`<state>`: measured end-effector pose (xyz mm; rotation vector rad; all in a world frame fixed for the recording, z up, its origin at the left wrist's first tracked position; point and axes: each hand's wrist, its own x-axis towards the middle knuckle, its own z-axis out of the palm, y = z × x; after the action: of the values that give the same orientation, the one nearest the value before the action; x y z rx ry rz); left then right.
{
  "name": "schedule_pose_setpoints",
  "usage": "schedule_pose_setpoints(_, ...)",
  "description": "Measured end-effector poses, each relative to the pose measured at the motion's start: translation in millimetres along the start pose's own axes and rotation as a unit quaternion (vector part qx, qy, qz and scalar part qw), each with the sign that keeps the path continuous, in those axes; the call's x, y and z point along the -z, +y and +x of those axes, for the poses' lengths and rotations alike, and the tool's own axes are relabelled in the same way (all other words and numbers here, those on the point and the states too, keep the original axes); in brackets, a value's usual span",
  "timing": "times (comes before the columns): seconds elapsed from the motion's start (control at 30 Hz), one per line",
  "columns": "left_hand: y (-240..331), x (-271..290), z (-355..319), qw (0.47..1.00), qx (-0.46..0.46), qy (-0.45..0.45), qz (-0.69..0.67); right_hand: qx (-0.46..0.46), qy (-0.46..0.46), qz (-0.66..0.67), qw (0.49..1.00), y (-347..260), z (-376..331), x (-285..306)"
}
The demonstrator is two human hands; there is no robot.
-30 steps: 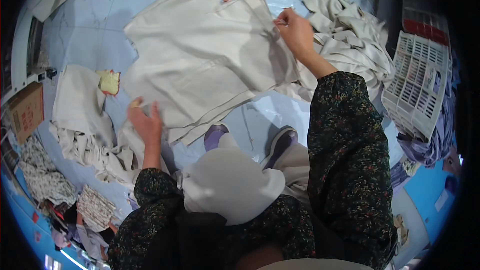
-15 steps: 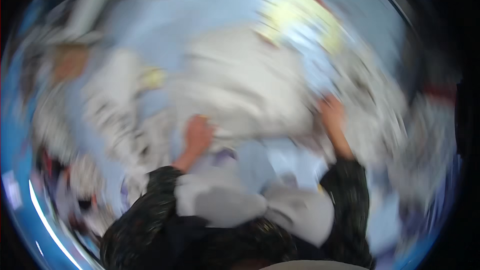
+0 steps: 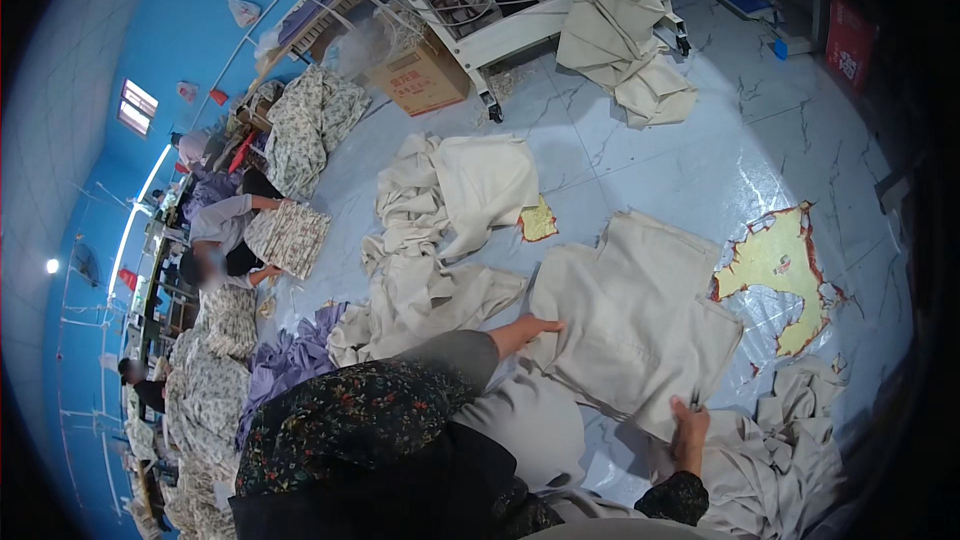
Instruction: Inspecting and trimming loose threads from fabric pieces in a workshop.
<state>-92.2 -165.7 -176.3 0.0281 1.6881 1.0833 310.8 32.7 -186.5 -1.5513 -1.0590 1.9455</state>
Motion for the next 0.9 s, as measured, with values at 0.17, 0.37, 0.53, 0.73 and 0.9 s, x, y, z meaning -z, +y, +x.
schedule_pose_setpoints(0.17, 72.0, -54.2, 0.9, 0.968, 0.17, -0.07, -0.173, -0.119, -0.065, 0.083, 0.987, -32.8, -15.8, -14.2)
schedule_pose_setpoints(0.37, 230.4, -41.5, -177.2, 0.936, 0.117, -0.139, -0.302, -0.097, -0.057, 0.049, 0.992, -204.0, -83.7, 28.4)
schedule_pose_setpoints(0.53, 296.3, 21.3, -422.9, 0.901, 0.103, 0.013, -0.42, -0.156, -0.028, -0.102, 0.982, -350.9, -218.5, -14.9)
schedule_pose_setpoints(0.73, 352.3, 139.7, -682.8, 0.849, 0.085, 0.112, -0.509, -0.266, -0.253, -0.108, 0.924, -430.6, -362.4, -147.0)
schedule_pose_setpoints(0.9, 391.9, 266.5, -786.1, 0.841, -0.061, 0.134, -0.521, -0.32, -0.26, -0.193, 0.891, -459.2, -460.4, -335.3)
